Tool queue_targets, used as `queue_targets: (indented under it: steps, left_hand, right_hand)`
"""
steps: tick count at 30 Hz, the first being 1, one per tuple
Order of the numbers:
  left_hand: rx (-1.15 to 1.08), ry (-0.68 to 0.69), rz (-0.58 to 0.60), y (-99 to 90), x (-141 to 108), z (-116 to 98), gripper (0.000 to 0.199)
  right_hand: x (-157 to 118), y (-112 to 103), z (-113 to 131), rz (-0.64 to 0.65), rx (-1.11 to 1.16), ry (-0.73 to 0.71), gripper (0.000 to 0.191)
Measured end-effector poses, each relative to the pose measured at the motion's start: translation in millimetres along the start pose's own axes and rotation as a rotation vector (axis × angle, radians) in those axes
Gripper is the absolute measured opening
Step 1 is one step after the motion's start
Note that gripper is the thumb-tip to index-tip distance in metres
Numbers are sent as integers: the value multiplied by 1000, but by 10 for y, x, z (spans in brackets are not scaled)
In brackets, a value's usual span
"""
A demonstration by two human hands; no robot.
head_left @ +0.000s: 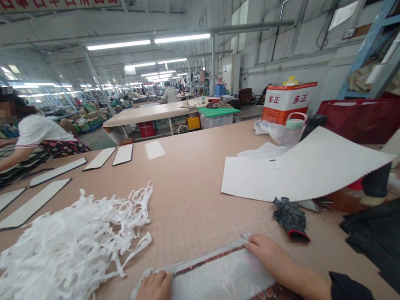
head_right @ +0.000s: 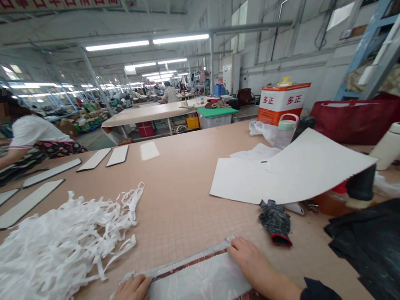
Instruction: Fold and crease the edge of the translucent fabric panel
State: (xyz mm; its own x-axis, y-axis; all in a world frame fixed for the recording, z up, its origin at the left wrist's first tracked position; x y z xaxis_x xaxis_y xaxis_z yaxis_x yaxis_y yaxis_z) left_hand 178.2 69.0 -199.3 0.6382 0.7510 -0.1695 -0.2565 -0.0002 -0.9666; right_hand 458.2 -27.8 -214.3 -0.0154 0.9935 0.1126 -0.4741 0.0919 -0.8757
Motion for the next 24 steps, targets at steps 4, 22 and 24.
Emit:
queue_targets:
  steps: [4,22,24]
  left_hand:
    - [-20,-24,-2,90,29,83,28]
    - [-84,-33,90,-291,-51,135,21]
    - [-120,8,53,-322,-229,66,27]
  right_hand:
    - [38,-39,-151,-23,198,149,40]
    - [120,-457,40,105,398,90,34]
    - [145,-597,247,142,356,64,32]
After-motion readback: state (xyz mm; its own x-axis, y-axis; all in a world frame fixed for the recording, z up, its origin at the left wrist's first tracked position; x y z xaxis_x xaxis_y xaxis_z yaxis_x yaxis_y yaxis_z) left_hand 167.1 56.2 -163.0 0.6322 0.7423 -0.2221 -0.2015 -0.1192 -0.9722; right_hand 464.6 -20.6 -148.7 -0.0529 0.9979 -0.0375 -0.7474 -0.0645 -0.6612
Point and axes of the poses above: each hand's wrist, its own x-axis towards the middle knuckle, its own y-axis out of the palm, z = x × y, the point moved 8 cm from there along x, towards the middle knuckle, and after that the axes turned 14 degrees about x, right-handed, at the moved point
